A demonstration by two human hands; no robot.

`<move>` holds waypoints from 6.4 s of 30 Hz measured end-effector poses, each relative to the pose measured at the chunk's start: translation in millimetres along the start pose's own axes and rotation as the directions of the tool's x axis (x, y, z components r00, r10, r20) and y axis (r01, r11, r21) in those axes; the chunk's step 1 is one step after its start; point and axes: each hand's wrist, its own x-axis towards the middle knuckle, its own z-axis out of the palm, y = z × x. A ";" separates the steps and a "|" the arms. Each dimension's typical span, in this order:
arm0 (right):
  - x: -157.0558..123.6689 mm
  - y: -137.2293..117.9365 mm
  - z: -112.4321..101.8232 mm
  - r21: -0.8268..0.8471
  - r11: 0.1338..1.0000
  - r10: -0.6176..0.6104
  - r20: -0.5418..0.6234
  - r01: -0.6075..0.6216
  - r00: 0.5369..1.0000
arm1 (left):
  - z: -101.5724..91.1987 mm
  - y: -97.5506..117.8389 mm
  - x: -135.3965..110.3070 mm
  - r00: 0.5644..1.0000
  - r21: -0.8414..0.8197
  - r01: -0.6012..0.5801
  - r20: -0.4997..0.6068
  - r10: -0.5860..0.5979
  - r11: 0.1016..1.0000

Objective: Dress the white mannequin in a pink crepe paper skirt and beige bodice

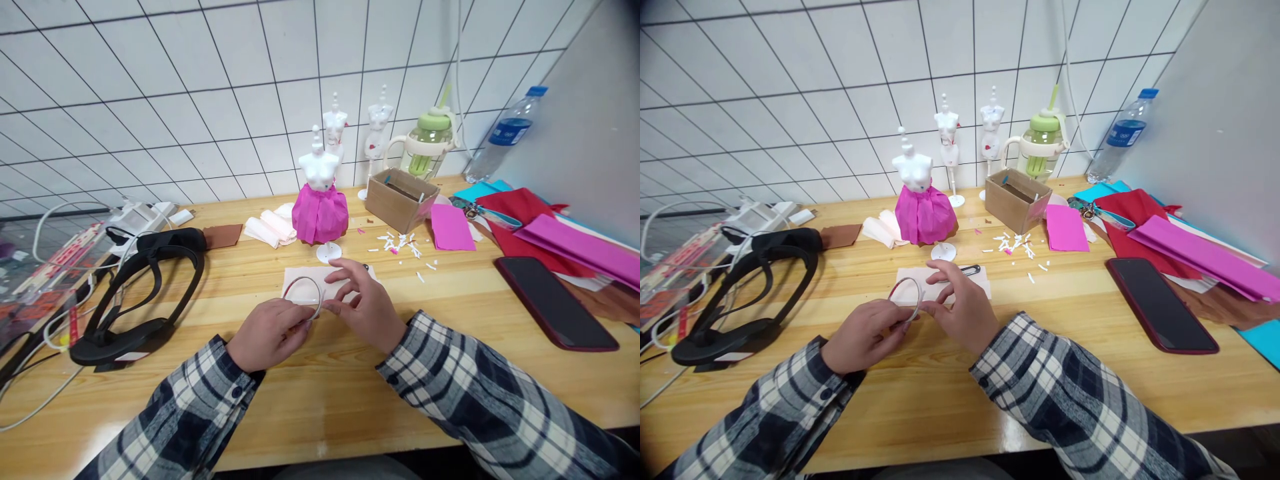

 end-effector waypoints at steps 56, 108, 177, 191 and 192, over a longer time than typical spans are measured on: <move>7.6 0.2 -11.2 -0.045 0.980 0.196 0.159 -0.191 0.968 | 4.0 -6.0 -0.5 0.911 -0.014 0.307 -0.284 -0.298 0.952; 24.4 16.3 -4.4 -0.683 0.718 0.300 0.133 -0.132 0.945 | 26.5 6.6 6.7 0.955 0.275 0.243 0.100 -0.279 0.930; -4.2 -12.4 -7.6 -0.193 0.956 -0.223 0.006 0.220 0.975 | 6.3 15.1 -7.8 0.907 -0.350 0.317 -0.160 -0.389 0.882; -10.8 -16.1 2.8 -0.228 0.938 -0.278 -0.045 0.261 0.960 | 11.7 16.9 -3.5 0.965 -0.068 0.098 -0.239 -0.111 0.993; -10.7 -15.9 2.9 -0.234 0.936 -0.280 -0.042 0.263 0.959 | 11.6 16.9 -3.6 0.967 -0.054 0.093 -0.234 -0.103 0.994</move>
